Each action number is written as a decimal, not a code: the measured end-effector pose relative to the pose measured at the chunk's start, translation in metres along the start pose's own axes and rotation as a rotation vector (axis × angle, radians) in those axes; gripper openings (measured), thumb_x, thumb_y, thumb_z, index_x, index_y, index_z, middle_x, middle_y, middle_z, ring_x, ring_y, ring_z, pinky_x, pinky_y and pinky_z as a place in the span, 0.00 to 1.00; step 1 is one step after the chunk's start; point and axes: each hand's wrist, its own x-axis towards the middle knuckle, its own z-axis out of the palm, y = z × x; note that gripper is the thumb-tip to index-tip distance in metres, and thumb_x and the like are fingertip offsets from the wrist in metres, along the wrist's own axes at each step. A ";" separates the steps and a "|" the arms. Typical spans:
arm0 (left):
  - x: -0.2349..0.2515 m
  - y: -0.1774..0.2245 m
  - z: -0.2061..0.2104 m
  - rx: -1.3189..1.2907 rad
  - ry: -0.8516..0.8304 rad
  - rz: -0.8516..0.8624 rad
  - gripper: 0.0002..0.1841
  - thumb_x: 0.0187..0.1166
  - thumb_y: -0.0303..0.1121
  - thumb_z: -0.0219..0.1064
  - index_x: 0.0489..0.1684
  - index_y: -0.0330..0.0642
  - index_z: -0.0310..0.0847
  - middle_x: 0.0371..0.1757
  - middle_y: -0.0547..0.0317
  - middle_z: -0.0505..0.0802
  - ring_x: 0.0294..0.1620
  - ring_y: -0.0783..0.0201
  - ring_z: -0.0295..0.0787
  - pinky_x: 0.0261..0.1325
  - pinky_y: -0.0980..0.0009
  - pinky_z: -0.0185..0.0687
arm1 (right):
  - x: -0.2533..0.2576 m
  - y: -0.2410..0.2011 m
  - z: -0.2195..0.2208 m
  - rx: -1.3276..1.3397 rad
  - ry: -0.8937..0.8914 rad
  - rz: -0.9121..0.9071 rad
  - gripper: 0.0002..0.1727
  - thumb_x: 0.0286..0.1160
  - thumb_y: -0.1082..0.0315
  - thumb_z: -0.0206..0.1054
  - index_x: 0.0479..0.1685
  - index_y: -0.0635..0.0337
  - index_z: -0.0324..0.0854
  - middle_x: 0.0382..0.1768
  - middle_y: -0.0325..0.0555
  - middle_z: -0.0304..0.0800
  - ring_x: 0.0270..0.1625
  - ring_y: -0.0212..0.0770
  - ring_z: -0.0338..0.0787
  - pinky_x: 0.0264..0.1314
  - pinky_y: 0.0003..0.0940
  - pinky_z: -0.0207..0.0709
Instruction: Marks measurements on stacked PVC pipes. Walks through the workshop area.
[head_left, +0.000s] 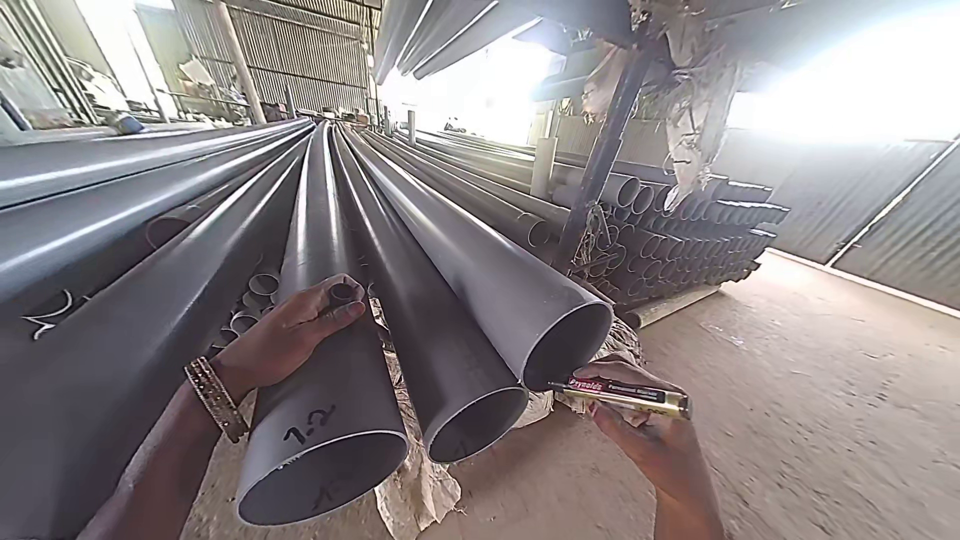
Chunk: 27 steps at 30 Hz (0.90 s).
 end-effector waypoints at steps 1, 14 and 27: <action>0.000 -0.001 0.000 -0.002 0.004 0.002 0.05 0.85 0.30 0.56 0.39 0.49 0.77 0.28 0.76 0.82 0.31 0.88 0.79 0.38 0.89 0.73 | 0.001 0.001 0.000 -0.007 0.008 0.012 0.12 0.63 0.67 0.70 0.44 0.60 0.91 0.45 0.29 0.92 0.50 0.14 0.87 0.52 0.10 0.81; -0.001 0.004 0.000 0.049 0.020 -0.026 0.07 0.86 0.29 0.57 0.43 0.46 0.81 0.32 0.74 0.86 0.34 0.88 0.81 0.40 0.88 0.75 | -0.046 -0.032 -0.017 0.388 0.511 -0.112 0.11 0.68 0.56 0.77 0.48 0.41 0.94 0.45 0.30 0.96 0.44 0.28 0.95 0.41 0.23 0.89; -0.013 -0.002 -0.001 -0.027 -0.013 0.074 0.07 0.90 0.31 0.54 0.43 0.48 0.77 0.32 0.75 0.84 0.33 0.89 0.79 0.38 0.92 0.74 | -0.052 -0.015 0.067 0.062 -0.154 0.062 0.13 0.66 0.65 0.73 0.49 0.59 0.90 0.46 0.41 0.92 0.54 0.19 0.87 0.59 0.11 0.79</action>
